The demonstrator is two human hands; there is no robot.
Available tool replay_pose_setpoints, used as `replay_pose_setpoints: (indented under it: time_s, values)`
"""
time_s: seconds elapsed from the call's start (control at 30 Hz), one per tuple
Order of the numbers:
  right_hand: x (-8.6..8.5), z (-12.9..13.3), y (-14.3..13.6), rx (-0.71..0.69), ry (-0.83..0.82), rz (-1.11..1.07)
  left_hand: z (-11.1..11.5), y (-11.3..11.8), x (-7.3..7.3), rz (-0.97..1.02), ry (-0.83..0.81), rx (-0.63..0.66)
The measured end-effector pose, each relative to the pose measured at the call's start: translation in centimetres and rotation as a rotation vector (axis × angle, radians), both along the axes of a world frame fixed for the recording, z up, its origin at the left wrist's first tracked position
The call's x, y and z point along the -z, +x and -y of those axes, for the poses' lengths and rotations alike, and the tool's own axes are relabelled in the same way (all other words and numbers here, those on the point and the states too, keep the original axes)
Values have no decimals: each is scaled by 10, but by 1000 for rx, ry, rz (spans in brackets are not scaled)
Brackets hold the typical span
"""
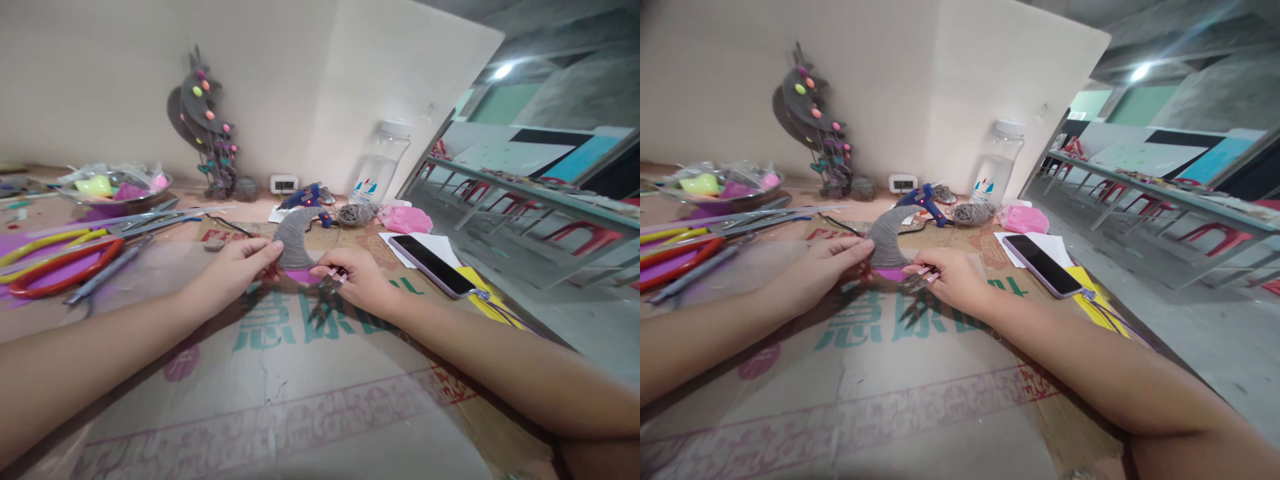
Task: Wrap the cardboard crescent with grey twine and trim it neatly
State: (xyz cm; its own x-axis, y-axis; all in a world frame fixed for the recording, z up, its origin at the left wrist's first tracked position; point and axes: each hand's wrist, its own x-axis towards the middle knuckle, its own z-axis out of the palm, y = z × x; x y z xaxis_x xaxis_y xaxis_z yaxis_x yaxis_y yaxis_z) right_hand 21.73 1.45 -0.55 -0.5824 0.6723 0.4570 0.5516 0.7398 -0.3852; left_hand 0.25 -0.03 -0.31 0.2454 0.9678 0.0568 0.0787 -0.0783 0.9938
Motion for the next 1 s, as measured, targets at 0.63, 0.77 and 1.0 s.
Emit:
replay_pose_setpoints:
  time_s: [0.63, 0.77, 1.0]
  values:
    - [2, -1, 0, 116, -73, -59, 0, 1, 0, -68, 41, 65]
    - [1, -1, 0, 93, -89, -65, 1, 2, 0, 30, 4, 71]
    - [0, -3, 0, 2, -105, -42, -1, 0, 2, 17, 13, 26]
